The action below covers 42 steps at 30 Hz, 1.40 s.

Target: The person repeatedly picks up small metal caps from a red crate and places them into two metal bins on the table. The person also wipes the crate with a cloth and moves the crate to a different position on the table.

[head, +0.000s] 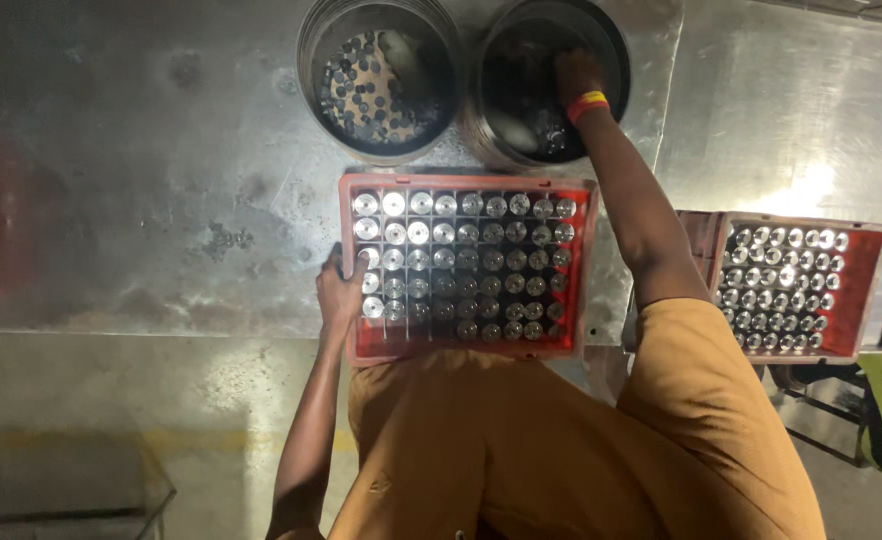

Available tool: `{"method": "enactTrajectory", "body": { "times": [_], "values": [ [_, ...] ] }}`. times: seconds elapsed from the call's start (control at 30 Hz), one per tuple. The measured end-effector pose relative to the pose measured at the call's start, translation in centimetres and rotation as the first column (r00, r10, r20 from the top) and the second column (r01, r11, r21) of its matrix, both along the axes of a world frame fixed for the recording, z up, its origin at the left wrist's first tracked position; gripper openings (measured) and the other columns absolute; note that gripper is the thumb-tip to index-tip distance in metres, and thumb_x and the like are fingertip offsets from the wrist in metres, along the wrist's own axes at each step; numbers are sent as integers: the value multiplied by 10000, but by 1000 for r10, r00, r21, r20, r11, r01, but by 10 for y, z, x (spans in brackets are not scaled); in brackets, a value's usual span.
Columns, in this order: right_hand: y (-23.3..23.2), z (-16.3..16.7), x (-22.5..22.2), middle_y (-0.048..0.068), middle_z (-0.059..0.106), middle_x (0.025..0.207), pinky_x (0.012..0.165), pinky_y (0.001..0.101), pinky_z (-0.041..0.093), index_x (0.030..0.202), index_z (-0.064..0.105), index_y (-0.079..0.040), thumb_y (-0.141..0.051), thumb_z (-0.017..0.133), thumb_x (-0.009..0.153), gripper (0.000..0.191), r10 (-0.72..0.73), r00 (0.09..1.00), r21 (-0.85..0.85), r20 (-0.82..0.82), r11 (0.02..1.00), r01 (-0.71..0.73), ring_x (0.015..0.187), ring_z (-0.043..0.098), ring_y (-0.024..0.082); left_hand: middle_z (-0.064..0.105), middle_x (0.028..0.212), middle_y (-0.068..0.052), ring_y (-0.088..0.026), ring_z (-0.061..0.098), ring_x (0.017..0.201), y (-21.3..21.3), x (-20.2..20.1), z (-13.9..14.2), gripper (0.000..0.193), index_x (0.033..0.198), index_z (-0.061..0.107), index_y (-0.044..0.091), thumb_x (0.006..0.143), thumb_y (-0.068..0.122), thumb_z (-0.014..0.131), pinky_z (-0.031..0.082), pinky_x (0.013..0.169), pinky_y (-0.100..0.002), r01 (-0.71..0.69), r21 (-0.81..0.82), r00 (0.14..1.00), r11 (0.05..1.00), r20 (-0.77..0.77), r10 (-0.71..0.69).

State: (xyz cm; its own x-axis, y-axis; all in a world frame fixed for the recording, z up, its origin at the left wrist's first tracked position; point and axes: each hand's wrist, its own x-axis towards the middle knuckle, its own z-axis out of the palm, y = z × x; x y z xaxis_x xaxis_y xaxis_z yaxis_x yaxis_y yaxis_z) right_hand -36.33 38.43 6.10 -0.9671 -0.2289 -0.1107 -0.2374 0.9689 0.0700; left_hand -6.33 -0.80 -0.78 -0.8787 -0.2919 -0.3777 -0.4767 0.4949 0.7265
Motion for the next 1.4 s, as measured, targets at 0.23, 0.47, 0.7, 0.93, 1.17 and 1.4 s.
{"method": "enactTrajectory", "body": {
  "times": [0.23,0.47,0.7,0.93,1.17,1.4],
  "values": [
    [-7,-7,-10,299,698,1139,876,525,571,1049,773,-15,-52,633,945,178,-147,974,3,172,989,148,1048,694,461,669,1185,-331,-473,669,1090,0,-2,0,615,1326,580,-69,911,349,760,517,909,-488,22,28,991,999,-134,-18],
    [6,-14,-10,325,686,1060,852,536,553,1005,745,12,-11,702,776,234,-177,981,-93,74,979,183,984,668,494,721,999,-245,-426,722,907,4,-10,20,397,1148,645,15,905,315,735,535,782,-490,-4,81,1000,997,-7,4],
    [44,15,-6,185,735,892,805,463,577,956,772,-104,-38,760,767,200,-66,987,-546,145,826,136,864,730,388,726,956,-236,-403,724,864,5,-10,18,383,1125,654,11,909,313,747,535,761,-492,3,78,999,997,-53,1],
    [46,10,-2,238,721,915,857,482,577,957,777,-80,22,735,701,279,200,980,-400,13,899,-179,925,699,443,723,966,-228,-391,726,896,7,-10,8,404,1140,651,3,904,312,758,541,774,-477,-14,113,997,994,-76,22],
    [26,-2,-15,330,684,928,821,520,568,950,739,-16,-112,774,802,180,61,994,-198,88,979,-42,906,675,501,696,906,-199,-368,703,821,9,-11,11,362,1071,630,10,910,300,777,539,713,-486,4,86,994,996,-110,6],
    [1,-17,-17,293,709,898,794,519,577,862,745,-19,-101,764,844,86,151,988,-2,43,989,-151,871,712,457,667,751,-100,-195,653,601,11,-14,21,226,964,604,40,918,185,771,514,517,-362,-22,225,994,974,-103,47]
  ]
}}
